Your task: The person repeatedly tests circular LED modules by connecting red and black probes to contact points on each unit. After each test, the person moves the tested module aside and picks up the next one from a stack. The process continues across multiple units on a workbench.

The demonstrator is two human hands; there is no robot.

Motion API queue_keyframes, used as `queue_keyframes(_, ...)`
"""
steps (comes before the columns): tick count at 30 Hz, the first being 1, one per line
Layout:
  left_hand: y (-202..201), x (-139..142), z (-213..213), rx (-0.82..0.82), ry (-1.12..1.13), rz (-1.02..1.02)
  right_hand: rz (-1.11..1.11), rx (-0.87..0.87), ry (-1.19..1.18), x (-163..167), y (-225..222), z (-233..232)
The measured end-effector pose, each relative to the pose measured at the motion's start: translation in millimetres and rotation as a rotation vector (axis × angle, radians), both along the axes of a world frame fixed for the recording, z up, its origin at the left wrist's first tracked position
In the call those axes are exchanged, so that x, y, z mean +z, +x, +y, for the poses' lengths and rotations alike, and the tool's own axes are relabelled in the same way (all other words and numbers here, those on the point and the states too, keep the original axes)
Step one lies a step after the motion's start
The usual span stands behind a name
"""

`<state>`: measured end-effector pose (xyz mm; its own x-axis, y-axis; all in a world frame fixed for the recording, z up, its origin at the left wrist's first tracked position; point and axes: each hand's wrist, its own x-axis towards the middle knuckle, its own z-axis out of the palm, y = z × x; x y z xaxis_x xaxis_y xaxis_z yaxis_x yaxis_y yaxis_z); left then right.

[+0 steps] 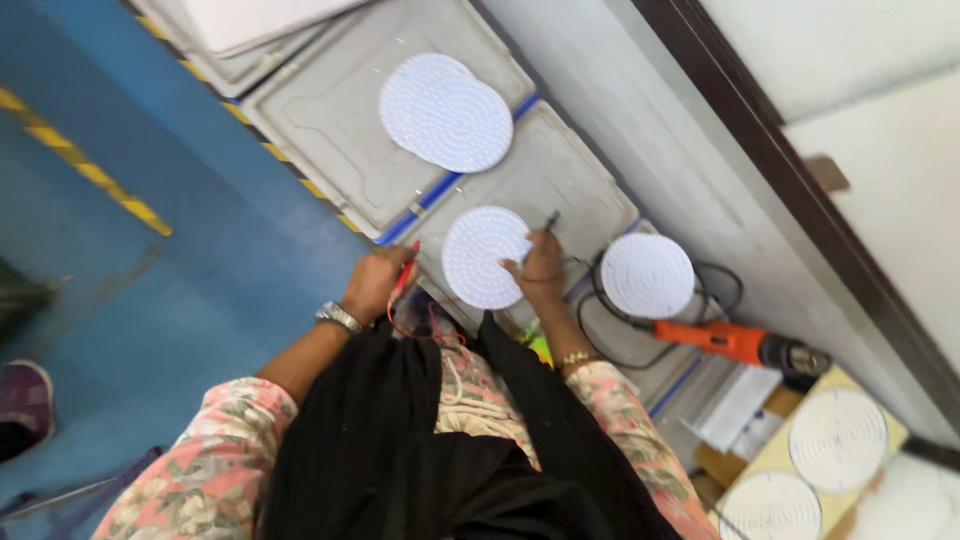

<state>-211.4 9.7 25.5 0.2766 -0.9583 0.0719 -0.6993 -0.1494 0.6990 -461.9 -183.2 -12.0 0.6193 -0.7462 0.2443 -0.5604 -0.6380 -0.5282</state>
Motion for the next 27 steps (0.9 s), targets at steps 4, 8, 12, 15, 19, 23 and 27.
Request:
queue_keyframes(4,6.4,3.6,26.8,0.08,-0.047,0.082,0.101,-0.121,0.201,-13.6,-7.0,-7.3)
queue_keyframes(8,14.8,4.1,38.9,0.134,0.001,0.088,-0.005,-0.118,0.143,-6.4,-13.4,1.7)
queue_keyframes(12,24.4,5.2,41.5,0.177,-0.039,0.086,-0.179,-0.141,0.203,24.1,1.6,2.2)
queue_keyframes(15,30.3,6.8,35.2,0.229,-0.062,0.092,-0.339,-0.085,0.256,48.5,42.4,-21.1)
queue_keyframes(19,29.5,8.8,30.3,0.268,-0.078,0.091,-0.52,0.011,0.282,61.8,116.3,-54.5)
queue_keyframes(23,17.0,7.9,31.4,0.328,-0.054,0.108,-0.609,-0.008,0.306,54.0,192.3,-86.2)
queue_keyframes(27,6.2,2.8,44.8,0.311,-0.104,0.09,-0.586,-0.203,0.493,50.2,221.8,-98.5)
